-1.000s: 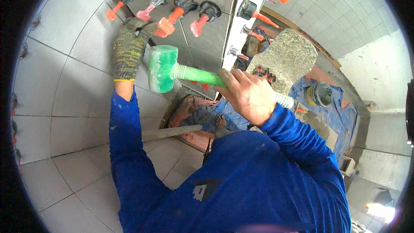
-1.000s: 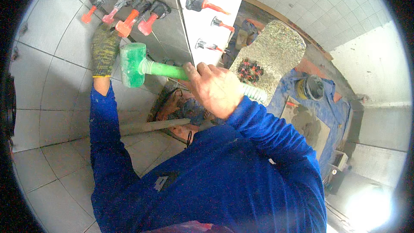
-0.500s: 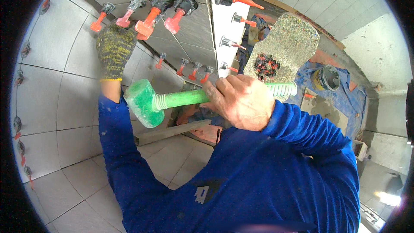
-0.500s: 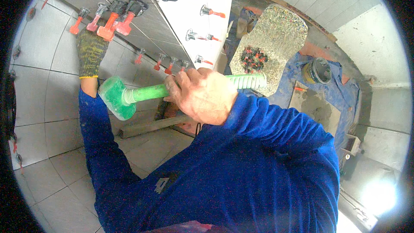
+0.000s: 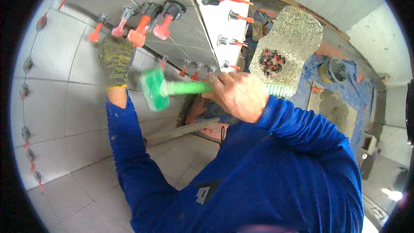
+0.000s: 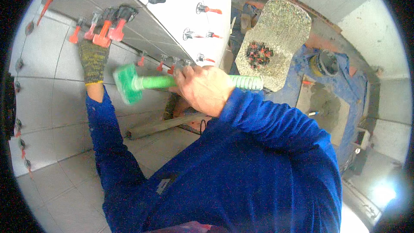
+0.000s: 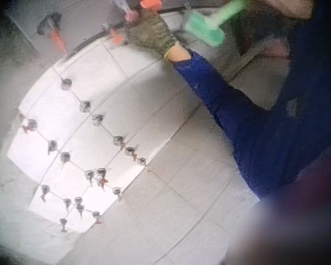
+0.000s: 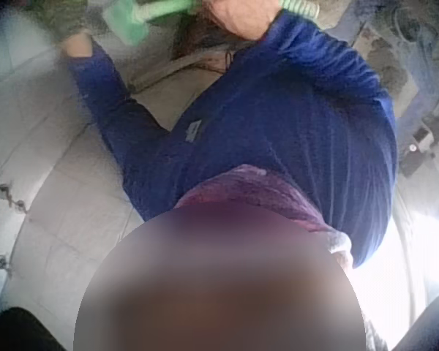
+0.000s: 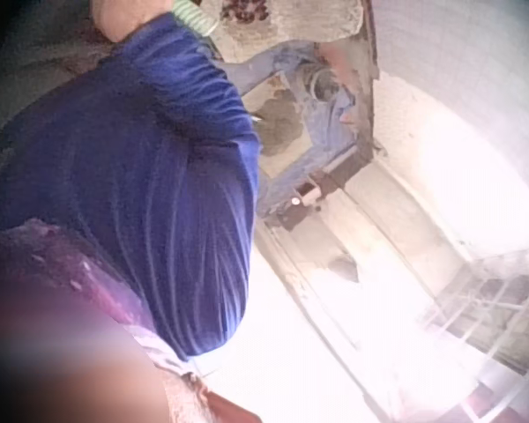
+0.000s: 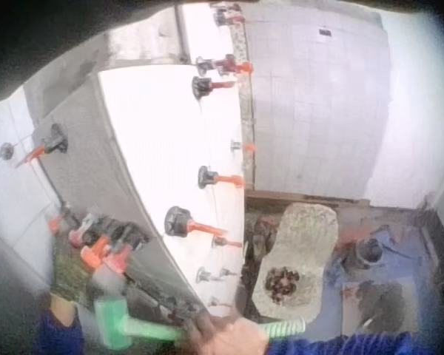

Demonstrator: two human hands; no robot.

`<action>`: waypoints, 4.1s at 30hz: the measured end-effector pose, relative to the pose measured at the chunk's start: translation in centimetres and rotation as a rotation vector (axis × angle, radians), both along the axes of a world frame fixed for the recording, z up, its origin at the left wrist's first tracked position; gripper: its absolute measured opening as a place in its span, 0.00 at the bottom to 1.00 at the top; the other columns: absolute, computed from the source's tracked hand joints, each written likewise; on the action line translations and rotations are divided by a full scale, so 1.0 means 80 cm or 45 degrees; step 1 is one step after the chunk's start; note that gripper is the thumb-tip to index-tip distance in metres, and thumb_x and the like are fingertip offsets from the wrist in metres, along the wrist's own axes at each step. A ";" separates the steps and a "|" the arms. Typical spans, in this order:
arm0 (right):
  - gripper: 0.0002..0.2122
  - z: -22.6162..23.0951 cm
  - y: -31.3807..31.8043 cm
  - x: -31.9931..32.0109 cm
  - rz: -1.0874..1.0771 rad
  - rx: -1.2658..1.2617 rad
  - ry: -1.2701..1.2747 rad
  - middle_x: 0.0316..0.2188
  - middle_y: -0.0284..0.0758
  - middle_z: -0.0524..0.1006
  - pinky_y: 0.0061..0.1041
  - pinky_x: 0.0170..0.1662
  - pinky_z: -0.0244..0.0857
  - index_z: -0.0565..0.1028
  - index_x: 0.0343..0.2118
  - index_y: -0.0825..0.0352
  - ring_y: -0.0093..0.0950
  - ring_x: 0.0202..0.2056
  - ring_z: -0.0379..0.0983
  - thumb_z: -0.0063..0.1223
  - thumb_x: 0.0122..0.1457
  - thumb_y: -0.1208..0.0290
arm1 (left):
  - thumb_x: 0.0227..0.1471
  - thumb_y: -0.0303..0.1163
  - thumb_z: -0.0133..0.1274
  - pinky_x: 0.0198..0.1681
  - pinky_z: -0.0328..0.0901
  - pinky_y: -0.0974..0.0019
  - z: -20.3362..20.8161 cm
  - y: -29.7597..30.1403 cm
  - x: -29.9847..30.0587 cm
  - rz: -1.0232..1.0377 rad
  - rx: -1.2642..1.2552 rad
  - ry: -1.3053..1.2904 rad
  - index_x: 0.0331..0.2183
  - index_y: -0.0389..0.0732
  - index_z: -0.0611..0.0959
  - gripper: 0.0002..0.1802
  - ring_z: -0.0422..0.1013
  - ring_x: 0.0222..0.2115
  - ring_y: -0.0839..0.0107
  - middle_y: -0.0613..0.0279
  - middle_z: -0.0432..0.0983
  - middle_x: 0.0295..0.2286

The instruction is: The person installs white wall tiles by hand, using red tile leveling clips and wedges to maintain even spacing. They tap the tiles with a green rubber mallet to seat them and adjust the clips to align the joints.

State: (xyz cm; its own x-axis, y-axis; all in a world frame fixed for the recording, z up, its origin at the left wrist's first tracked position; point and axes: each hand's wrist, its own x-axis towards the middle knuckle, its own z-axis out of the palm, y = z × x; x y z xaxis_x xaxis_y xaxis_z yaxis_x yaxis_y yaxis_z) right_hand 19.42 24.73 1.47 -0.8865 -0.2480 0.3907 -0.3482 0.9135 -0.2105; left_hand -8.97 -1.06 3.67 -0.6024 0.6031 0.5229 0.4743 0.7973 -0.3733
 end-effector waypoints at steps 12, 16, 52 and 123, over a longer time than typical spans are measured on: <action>0.16 -0.073 0.125 0.071 0.095 -0.346 -0.431 0.22 0.39 0.75 0.41 0.30 0.69 0.74 0.33 0.65 0.42 0.27 0.76 0.54 0.59 0.54 | 0.59 0.37 0.54 0.44 0.68 0.56 -0.051 0.094 0.115 -0.114 1.263 -0.370 0.43 0.34 0.81 0.18 0.73 0.44 0.60 0.49 0.76 0.45; 0.16 -0.079 0.148 0.071 0.154 -0.340 -0.451 0.23 0.38 0.75 0.39 0.29 0.69 0.77 0.38 0.64 0.40 0.27 0.76 0.57 0.56 0.55 | 0.61 0.31 0.48 0.50 0.69 0.62 -0.096 0.110 0.134 -0.174 1.666 -0.579 0.55 0.37 0.70 0.22 0.69 0.51 0.65 0.54 0.64 0.57; 0.13 -0.059 0.136 0.014 0.423 -0.367 -0.286 0.29 0.49 0.76 0.45 0.32 0.68 0.74 0.37 0.69 0.50 0.29 0.75 0.56 0.58 0.64 | 0.54 0.37 0.53 0.48 0.67 0.54 -0.035 0.074 0.154 0.286 0.647 -0.407 0.44 0.46 0.82 0.15 0.73 0.44 0.53 0.51 0.75 0.46; 0.14 -0.116 0.195 0.080 0.303 -0.315 -0.645 0.28 0.42 0.78 0.43 0.34 0.70 0.75 0.38 0.64 0.45 0.32 0.77 0.56 0.56 0.58 | 0.60 0.43 0.48 0.50 0.65 0.59 -0.233 0.055 0.102 -0.202 1.888 -0.903 0.59 0.40 0.68 0.29 0.68 0.50 0.64 0.58 0.68 0.54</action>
State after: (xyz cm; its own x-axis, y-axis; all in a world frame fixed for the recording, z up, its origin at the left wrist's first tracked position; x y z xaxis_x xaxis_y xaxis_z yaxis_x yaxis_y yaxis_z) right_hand 25.81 40.34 -7.80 -0.9086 -0.4177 0.0067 -0.3380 0.7256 -0.5994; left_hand -0.81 3.33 -14.95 -0.9424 -0.0640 0.3282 0.3139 0.1692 0.9343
